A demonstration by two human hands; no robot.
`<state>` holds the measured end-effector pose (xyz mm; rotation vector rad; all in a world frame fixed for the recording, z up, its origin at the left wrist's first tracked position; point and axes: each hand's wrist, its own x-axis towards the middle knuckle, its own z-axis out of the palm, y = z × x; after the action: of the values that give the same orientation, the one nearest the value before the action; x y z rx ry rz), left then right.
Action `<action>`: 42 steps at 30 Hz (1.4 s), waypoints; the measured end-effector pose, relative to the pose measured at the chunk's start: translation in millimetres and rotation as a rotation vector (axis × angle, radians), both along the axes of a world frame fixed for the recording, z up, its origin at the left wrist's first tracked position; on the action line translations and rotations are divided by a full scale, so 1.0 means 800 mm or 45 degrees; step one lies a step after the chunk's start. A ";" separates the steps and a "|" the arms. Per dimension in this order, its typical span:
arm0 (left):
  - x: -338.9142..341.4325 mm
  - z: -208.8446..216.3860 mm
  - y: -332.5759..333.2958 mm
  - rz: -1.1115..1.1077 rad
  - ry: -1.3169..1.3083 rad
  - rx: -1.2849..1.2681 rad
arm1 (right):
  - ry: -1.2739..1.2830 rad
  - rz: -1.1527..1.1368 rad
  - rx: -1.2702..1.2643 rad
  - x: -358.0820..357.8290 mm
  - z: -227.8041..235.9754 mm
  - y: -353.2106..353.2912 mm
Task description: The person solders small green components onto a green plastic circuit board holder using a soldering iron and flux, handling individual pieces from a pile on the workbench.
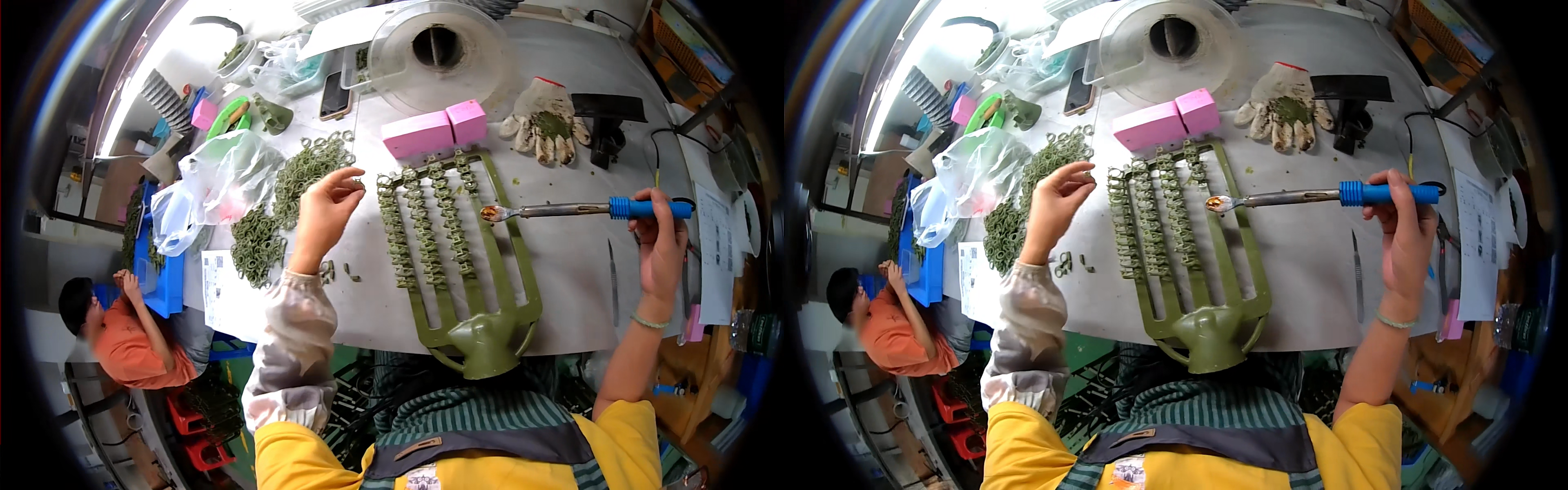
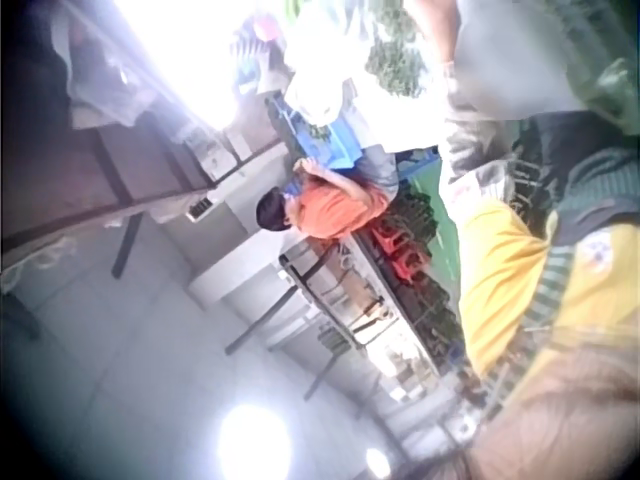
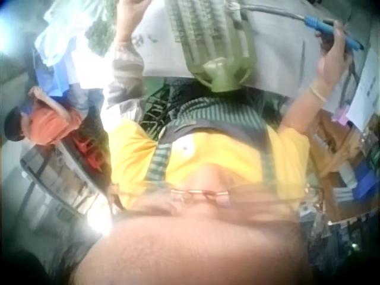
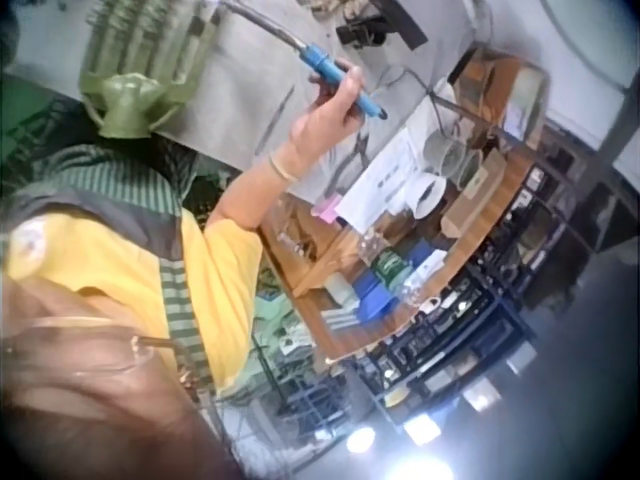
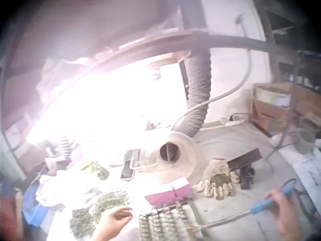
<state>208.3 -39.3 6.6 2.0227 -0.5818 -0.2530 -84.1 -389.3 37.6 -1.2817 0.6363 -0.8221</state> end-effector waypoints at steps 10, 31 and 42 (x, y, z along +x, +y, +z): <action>-0.098 0.042 -0.125 -0.445 -0.288 0.038 | -0.041 0.023 -0.005 0.009 -0.011 0.000; -0.087 -0.005 -0.151 -0.410 -0.784 0.327 | -0.063 0.031 -0.048 0.004 -0.012 -0.004; 0.026 -0.015 0.021 -0.047 -0.895 0.745 | -0.044 0.003 0.037 -0.007 -0.007 -0.003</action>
<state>229.1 -22.8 -5.6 2.6753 -1.0698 0.3296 -89.8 -391.7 31.7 -1.2390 0.6169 -0.8284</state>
